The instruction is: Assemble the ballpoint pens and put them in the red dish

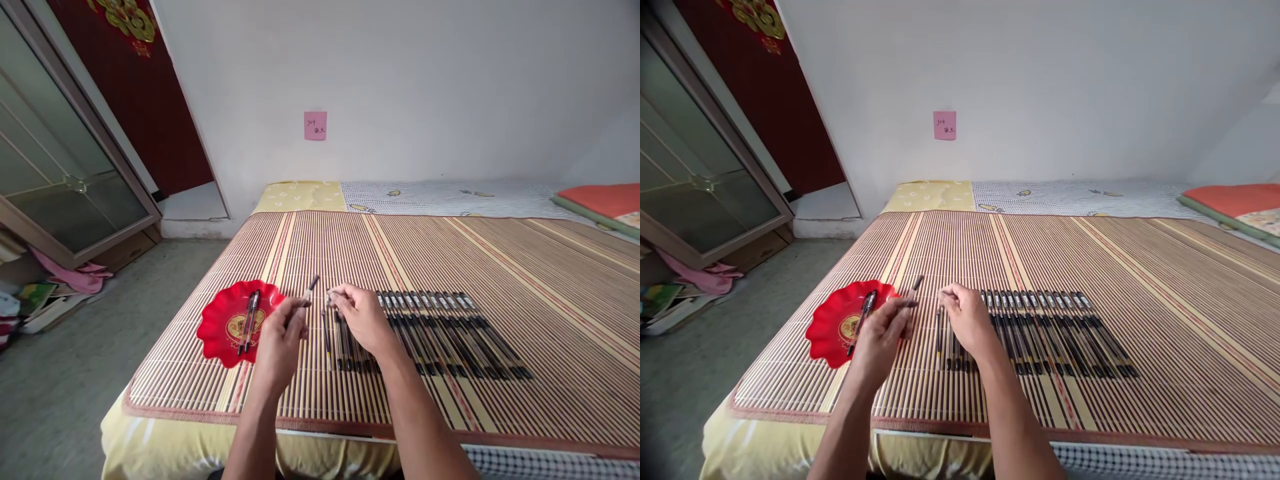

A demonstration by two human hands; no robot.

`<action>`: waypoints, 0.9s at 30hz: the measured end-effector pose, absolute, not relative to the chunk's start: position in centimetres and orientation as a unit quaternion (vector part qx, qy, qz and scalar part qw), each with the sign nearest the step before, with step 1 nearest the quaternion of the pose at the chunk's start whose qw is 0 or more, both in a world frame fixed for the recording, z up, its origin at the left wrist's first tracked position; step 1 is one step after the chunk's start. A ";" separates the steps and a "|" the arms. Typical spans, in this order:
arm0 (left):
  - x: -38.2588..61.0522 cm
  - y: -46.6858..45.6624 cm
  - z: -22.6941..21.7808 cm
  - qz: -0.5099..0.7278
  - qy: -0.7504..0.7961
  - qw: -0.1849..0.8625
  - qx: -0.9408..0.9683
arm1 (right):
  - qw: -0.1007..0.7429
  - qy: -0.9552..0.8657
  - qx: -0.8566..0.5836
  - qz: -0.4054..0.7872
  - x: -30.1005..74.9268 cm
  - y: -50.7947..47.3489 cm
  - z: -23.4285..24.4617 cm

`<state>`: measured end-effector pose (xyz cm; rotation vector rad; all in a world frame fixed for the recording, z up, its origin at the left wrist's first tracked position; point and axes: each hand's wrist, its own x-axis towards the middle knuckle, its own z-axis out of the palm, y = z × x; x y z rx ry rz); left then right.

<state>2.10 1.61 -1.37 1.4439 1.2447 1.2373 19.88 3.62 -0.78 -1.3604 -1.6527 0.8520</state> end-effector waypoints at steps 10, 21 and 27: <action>1.9 1.7 -1.2 0.506 0.466 0.485 0.539 | 0.159 -0.699 -0.670 0.196 17.9 3.9 -3.7; 1.8 1.8 -1.3 0.547 0.444 0.492 0.511 | 0.152 -0.692 -0.676 0.204 16.3 3.7 -3.9; 1.7 2.1 -2.1 0.603 0.453 0.492 0.434 | 0.372 -0.655 -0.570 0.328 17.2 4.0 -3.2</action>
